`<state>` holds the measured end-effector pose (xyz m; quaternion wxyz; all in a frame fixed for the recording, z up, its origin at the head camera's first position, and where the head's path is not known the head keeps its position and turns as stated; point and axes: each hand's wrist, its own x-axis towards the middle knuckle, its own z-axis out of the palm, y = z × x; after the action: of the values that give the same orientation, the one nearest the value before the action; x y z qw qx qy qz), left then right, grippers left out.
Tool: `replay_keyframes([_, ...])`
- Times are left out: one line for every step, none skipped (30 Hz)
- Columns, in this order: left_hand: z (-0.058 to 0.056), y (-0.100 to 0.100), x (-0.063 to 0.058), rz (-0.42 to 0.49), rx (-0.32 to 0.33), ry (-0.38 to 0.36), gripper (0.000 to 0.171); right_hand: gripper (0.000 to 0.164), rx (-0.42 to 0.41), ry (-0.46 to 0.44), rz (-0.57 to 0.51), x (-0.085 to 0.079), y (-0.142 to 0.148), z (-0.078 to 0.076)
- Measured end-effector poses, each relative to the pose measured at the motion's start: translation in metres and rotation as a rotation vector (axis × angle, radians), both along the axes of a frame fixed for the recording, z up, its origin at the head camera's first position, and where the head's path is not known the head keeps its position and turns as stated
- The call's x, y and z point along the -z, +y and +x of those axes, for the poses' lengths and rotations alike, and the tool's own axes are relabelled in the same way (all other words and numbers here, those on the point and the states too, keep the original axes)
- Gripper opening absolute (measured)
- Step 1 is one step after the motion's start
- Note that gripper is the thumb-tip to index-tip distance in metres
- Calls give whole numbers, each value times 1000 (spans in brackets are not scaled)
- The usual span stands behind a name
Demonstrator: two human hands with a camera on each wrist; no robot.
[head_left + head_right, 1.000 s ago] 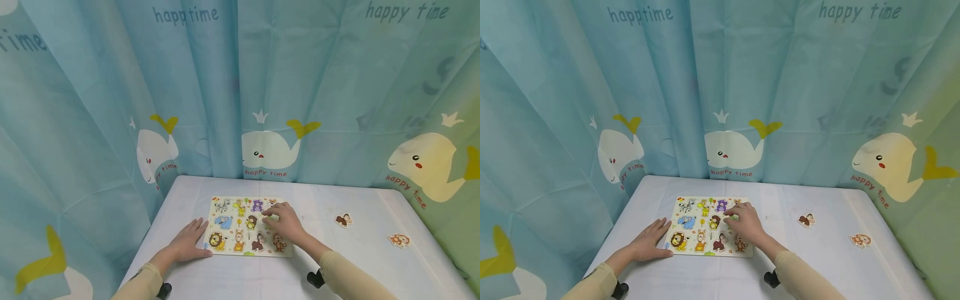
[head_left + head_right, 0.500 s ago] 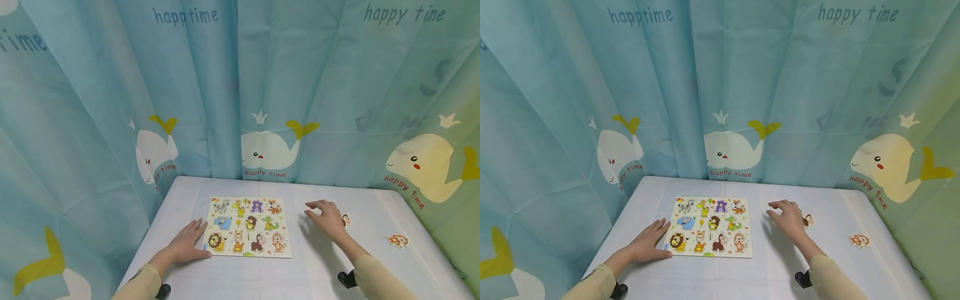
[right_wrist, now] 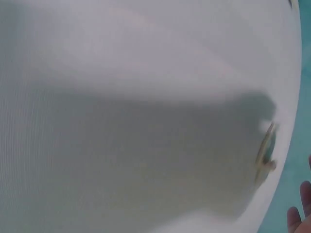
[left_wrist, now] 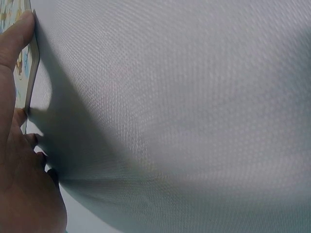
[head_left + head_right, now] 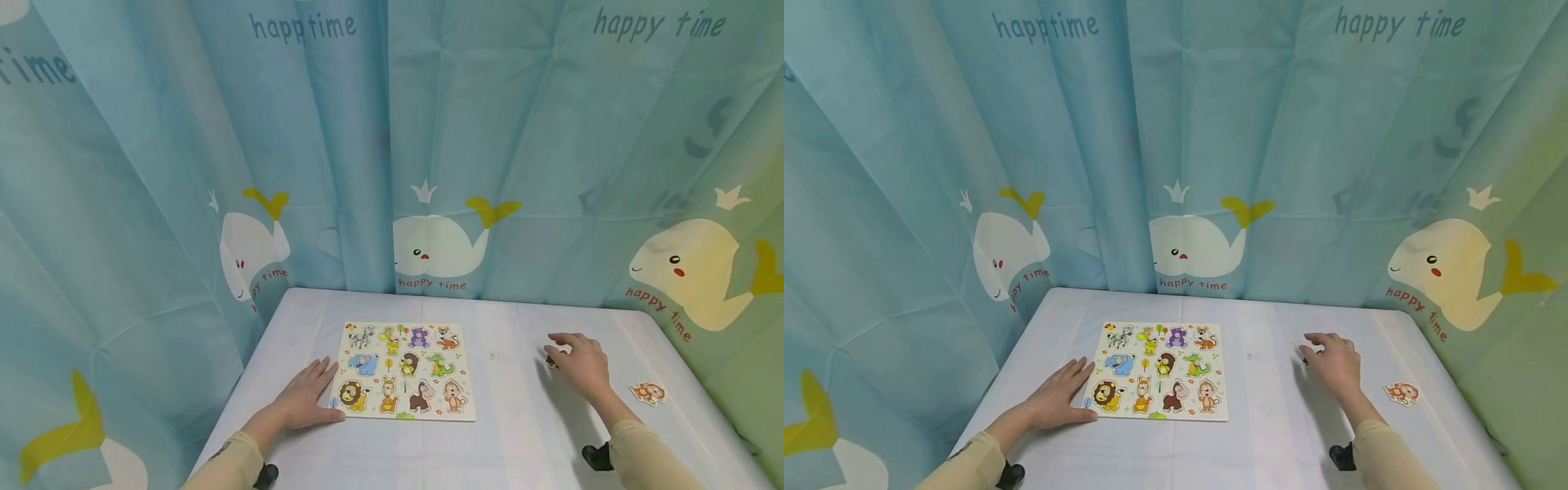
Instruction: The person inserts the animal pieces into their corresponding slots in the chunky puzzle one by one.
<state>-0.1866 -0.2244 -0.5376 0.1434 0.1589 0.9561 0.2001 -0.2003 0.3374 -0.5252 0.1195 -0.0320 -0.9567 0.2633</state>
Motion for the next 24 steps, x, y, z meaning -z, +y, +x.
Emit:
replay_keyframes([0, 0, 0, 1, -2, 0, 108, 39, 14, -8, 6, 1, 4, 0])
replay_keyframes([0, 0, 0, -2, -3, 0, 108, 40, 25, -19, 11, 2, 7, 1])
replay_keyframes([0, 0, 0, 1, -4, 1, 107, 40, 37, -28, 14, 3, 11, 1])
replay_keyframes([0, 0, 0, -2, -6, -2, 108, 41, 47, -37, 18, 4, 13, 2])
replay_keyframes([1, 0, 0, -2, -7, -2, 108, 41, 57, -49, 18, 5, 15, 3])
replay_keyframes([1, 0, 0, -1, -8, -3, 108, 41, 63, -60, 18, 5, 17, 3])
replay_keyframes([1, 0, -1, 0, -13, -3, 108, 41, 72, -70, 23, 5, 19, 4])
replay_keyframes([1, 0, -1, -1, -13, -3, 108, 41, 77, -83, 24, 5, 20, 4])
replay_keyframes([1, 0, -1, 0, -12, -2, 108, 41, 84, -97, 28, 5, 21, 5])
replay_keyframes([1, 0, -1, -4, -13, -2, 108, 41, 88, -112, 32, 6, 23, 5])
replay_keyframes([1, 0, 0, -3, -13, 0, 109, 40, 91, -127, 34, 5, 23, 5])
replay_keyframes([2, 0, -1, -1, -13, 1, 109, 40, 93, -139, 40, 5, 24, 6])
replay_keyframes([2, 0, -1, 0, -13, 1, 109, 39, 95, -150, 49, 6, 25, 6])
replay_keyframes([2, 0, -1, 0, -14, 0, 109, 38, 95, -158, 52, 6, 25, 6])
replay_keyframes([2, 0, -1, 0, -16, -1, 109, 36, 100, -166, 54, 6, 25, 7])
replay_keyframes([2, 1, 0, 1, -17, -3, 109, 35, 104, -169, 54, 7, 26, 7])
replay_keyframes([2, 1, -1, 4, -18, -4, 109, 34, 109, -173, 54, 7, 26, 8])
replay_keyframes([2, 1, -1, 5, -18, -6, 109, 33, 114, -176, 54, 8, 26, 8])
replay_keyframes([2, 1, -1, 6, -19, -8, 109, 32, 121, -178, 51, 9, 26, 8])
replay_keyframes([2, 1, -1, 6, -20, -8, 109, 31, 127, -180, 44, 9, 26, 8])
replay_keyframes([2, 1, -1, 9, -21, -8, 108, 31, 134, -182, 41, 10, 26, 8])
replay_keyframes([2, 1, -1, 6, -20, -9, 108, 30, 139, -184, 37, 11, 27, 8])
replay_keyframes([1, 1, -1, 3, -21, -8, 109, 30, 145, -185, 32, 12, 27, 8])
replay_keyframes([1, 1, 0, -1, -23, -8, 109, 29, 150, -184, 29, 13, 27, 7])
